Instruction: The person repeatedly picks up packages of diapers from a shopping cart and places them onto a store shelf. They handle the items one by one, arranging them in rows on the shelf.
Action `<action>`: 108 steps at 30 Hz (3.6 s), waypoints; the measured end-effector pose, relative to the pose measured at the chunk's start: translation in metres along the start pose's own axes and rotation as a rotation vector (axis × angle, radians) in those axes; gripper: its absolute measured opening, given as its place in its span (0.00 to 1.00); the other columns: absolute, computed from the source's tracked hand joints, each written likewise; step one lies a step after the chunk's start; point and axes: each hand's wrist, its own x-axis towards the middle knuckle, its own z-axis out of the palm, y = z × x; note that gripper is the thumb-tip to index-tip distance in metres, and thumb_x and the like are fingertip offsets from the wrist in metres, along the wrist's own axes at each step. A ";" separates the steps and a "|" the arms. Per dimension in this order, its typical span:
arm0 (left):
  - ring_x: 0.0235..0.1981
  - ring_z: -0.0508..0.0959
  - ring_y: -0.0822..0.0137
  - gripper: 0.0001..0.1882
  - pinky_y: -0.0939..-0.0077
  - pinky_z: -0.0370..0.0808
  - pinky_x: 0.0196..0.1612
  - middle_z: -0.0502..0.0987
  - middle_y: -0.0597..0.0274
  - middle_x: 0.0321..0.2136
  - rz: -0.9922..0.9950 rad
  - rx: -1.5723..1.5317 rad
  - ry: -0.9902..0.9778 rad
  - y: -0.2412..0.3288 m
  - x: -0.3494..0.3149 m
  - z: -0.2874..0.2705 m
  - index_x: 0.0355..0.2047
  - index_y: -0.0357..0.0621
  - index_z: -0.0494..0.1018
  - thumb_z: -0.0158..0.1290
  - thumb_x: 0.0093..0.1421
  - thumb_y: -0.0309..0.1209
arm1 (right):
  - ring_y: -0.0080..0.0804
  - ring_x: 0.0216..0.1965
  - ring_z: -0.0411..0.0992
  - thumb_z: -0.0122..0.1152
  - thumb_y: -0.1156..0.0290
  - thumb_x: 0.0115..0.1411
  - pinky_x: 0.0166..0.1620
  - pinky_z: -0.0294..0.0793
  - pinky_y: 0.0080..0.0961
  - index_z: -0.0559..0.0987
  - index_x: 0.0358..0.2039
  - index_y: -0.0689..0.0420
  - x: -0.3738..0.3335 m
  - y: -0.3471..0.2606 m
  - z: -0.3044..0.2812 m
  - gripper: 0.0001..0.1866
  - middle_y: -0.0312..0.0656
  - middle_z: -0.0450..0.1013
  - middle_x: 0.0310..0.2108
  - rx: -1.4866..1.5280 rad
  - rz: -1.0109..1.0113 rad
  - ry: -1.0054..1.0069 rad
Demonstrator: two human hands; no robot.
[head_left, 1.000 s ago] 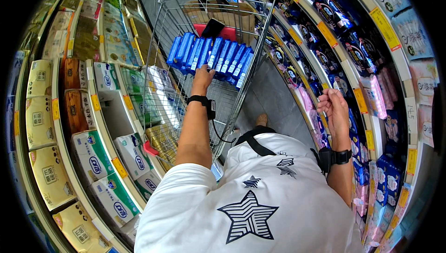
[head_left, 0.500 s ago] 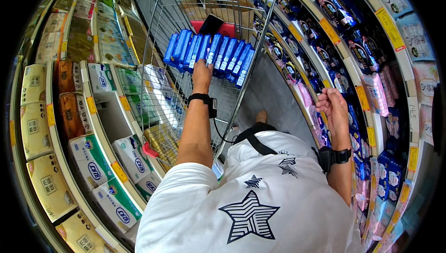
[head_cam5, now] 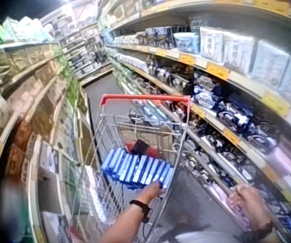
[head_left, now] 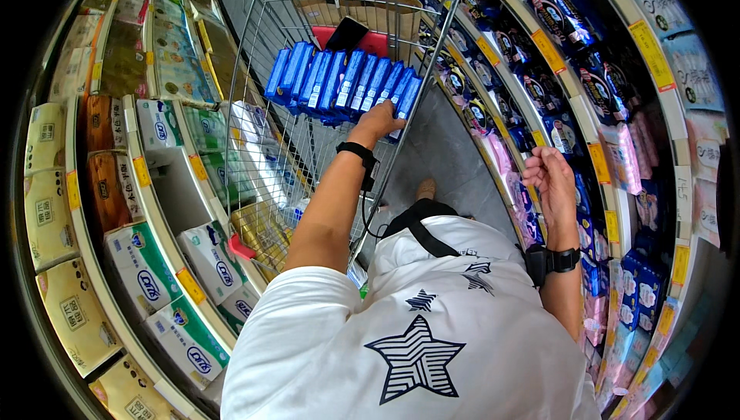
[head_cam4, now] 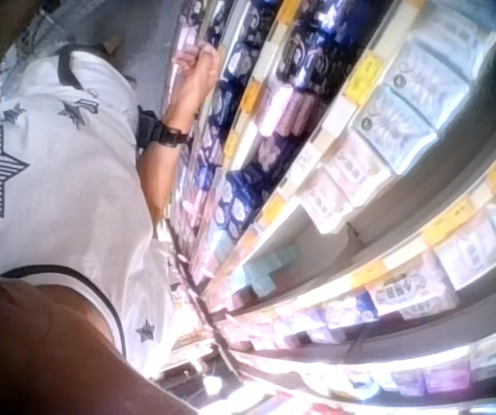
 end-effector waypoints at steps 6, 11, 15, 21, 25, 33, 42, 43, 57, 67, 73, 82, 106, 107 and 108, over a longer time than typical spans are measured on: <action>0.51 0.79 0.44 0.32 0.54 0.76 0.53 0.76 0.41 0.51 -0.032 0.218 0.000 0.006 0.008 0.011 0.52 0.36 0.70 0.64 0.55 0.46 | 0.22 0.29 0.77 0.52 0.63 0.72 0.33 0.78 0.18 0.77 0.43 0.59 -0.002 0.006 -0.006 0.12 0.38 0.78 0.31 0.029 0.000 0.010; 0.49 0.80 0.46 0.29 0.55 0.77 0.51 0.79 0.42 0.47 -0.055 0.164 0.073 0.010 0.007 0.006 0.46 0.35 0.75 0.63 0.53 0.46 | 0.22 0.29 0.77 0.52 0.63 0.72 0.33 0.78 0.19 0.77 0.43 0.59 -0.003 0.010 -0.010 0.12 0.38 0.78 0.32 0.067 0.010 0.024; 0.45 0.80 0.42 0.29 0.53 0.76 0.50 0.81 0.39 0.41 -0.065 0.000 0.210 0.016 -0.003 -0.018 0.42 0.33 0.77 0.58 0.53 0.49 | 0.23 0.29 0.77 0.52 0.63 0.72 0.33 0.78 0.20 0.77 0.42 0.59 -0.007 0.009 -0.009 0.12 0.39 0.78 0.31 0.074 0.014 0.047; 0.37 0.81 0.55 0.22 0.66 0.75 0.43 0.81 0.46 0.35 0.016 -0.511 0.434 0.010 -0.030 -0.076 0.44 0.33 0.77 0.55 0.59 0.42 | 0.24 0.30 0.77 0.51 0.64 0.71 0.34 0.78 0.20 0.76 0.42 0.58 -0.007 0.005 -0.003 0.11 0.39 0.77 0.32 0.066 0.007 0.038; 0.39 0.76 0.73 0.22 0.79 0.72 0.44 0.79 0.64 0.39 0.099 -1.030 0.423 0.055 -0.071 -0.123 0.54 0.34 0.74 0.53 0.63 0.35 | 0.24 0.31 0.76 0.53 0.66 0.70 0.34 0.77 0.20 0.76 0.45 0.59 -0.006 0.001 0.004 0.11 0.40 0.77 0.34 0.042 -0.012 0.016; 0.47 0.76 0.72 0.26 0.79 0.71 0.52 0.77 0.59 0.50 0.346 -1.239 0.085 0.145 -0.095 -0.141 0.60 0.33 0.70 0.49 0.63 0.33 | 0.25 0.38 0.78 0.56 0.71 0.67 0.38 0.77 0.19 0.68 0.60 0.59 -0.012 -0.045 0.049 0.22 0.44 0.73 0.50 -0.124 -0.265 -0.107; 0.52 0.75 0.71 0.25 0.77 0.69 0.57 0.74 0.59 0.55 0.505 -1.104 -0.075 0.249 -0.130 -0.104 0.63 0.36 0.67 0.47 0.66 0.30 | 0.36 0.44 0.78 0.56 0.66 0.69 0.41 0.79 0.26 0.53 0.71 0.57 -0.038 -0.074 0.026 0.35 0.52 0.72 0.53 -0.005 -0.327 -0.064; 0.51 0.75 0.72 0.27 0.77 0.71 0.55 0.72 0.58 0.57 0.518 -1.102 -0.082 0.257 -0.132 -0.098 0.66 0.37 0.64 0.46 0.66 0.29 | 0.35 0.44 0.78 0.56 0.67 0.69 0.41 0.79 0.26 0.53 0.72 0.56 -0.045 -0.075 0.026 0.35 0.52 0.72 0.53 0.000 -0.347 -0.060; 0.48 0.77 0.67 0.32 0.71 0.76 0.47 0.75 0.56 0.51 0.653 -1.039 -0.394 0.366 -0.198 -0.017 0.66 0.37 0.60 0.48 0.71 0.47 | 0.26 0.49 0.75 0.52 0.72 0.64 0.53 0.75 0.23 0.64 0.66 0.62 -0.134 -0.088 -0.084 0.29 0.47 0.73 0.55 0.223 -0.440 -0.024; 0.58 0.72 0.62 0.34 0.63 0.70 0.60 0.69 0.53 0.59 0.775 -1.050 -0.427 0.440 -0.215 0.035 0.65 0.38 0.60 0.51 0.69 0.50 | 0.29 0.36 0.78 0.47 0.63 0.68 0.33 0.79 0.20 0.65 0.65 0.65 -0.189 -0.046 -0.154 0.29 0.55 0.75 0.51 0.803 -0.301 -0.542; 0.56 0.73 0.65 0.31 0.62 0.66 0.62 0.73 0.59 0.54 0.724 -1.213 -0.654 0.464 -0.231 0.070 0.63 0.42 0.63 0.53 0.69 0.49 | 0.31 0.35 0.76 0.42 0.61 0.74 0.27 0.73 0.19 0.66 0.63 0.66 -0.219 -0.026 -0.158 0.26 0.60 0.75 0.50 0.652 -0.488 -0.379; 0.50 0.77 0.68 0.26 0.67 0.72 0.57 0.77 0.63 0.48 0.710 -1.236 -0.684 0.474 -0.249 0.096 0.58 0.45 0.66 0.53 0.69 0.49 | 0.32 0.35 0.76 0.42 0.60 0.74 0.25 0.72 0.19 0.67 0.63 0.66 -0.245 -0.019 -0.180 0.26 0.56 0.77 0.48 0.672 -0.540 -0.420; 0.50 0.79 0.68 0.20 0.68 0.78 0.51 0.78 0.59 0.49 0.671 -1.286 -0.367 0.487 -0.273 0.100 0.54 0.40 0.68 0.55 0.69 0.40 | 0.51 0.58 0.73 0.38 0.38 0.71 0.48 0.81 0.53 0.58 0.69 0.58 -0.252 -0.008 -0.206 0.39 0.56 0.67 0.62 0.715 -0.313 -0.148; 0.47 0.80 0.66 0.25 0.67 0.79 0.49 0.77 0.55 0.48 0.664 -1.284 -0.349 0.485 -0.269 0.098 0.55 0.38 0.66 0.58 0.66 0.42 | 0.50 0.57 0.73 0.37 0.37 0.71 0.48 0.81 0.54 0.57 0.69 0.58 -0.259 -0.014 -0.208 0.41 0.57 0.67 0.62 0.705 -0.341 -0.168; 0.47 0.80 0.66 0.26 0.67 0.80 0.48 0.77 0.54 0.48 0.648 -1.274 -0.333 0.484 -0.268 0.096 0.55 0.38 0.65 0.58 0.66 0.42 | 0.49 0.57 0.74 0.35 0.35 0.71 0.49 0.81 0.54 0.55 0.70 0.59 -0.267 -0.022 -0.209 0.42 0.58 0.67 0.62 0.694 -0.369 -0.188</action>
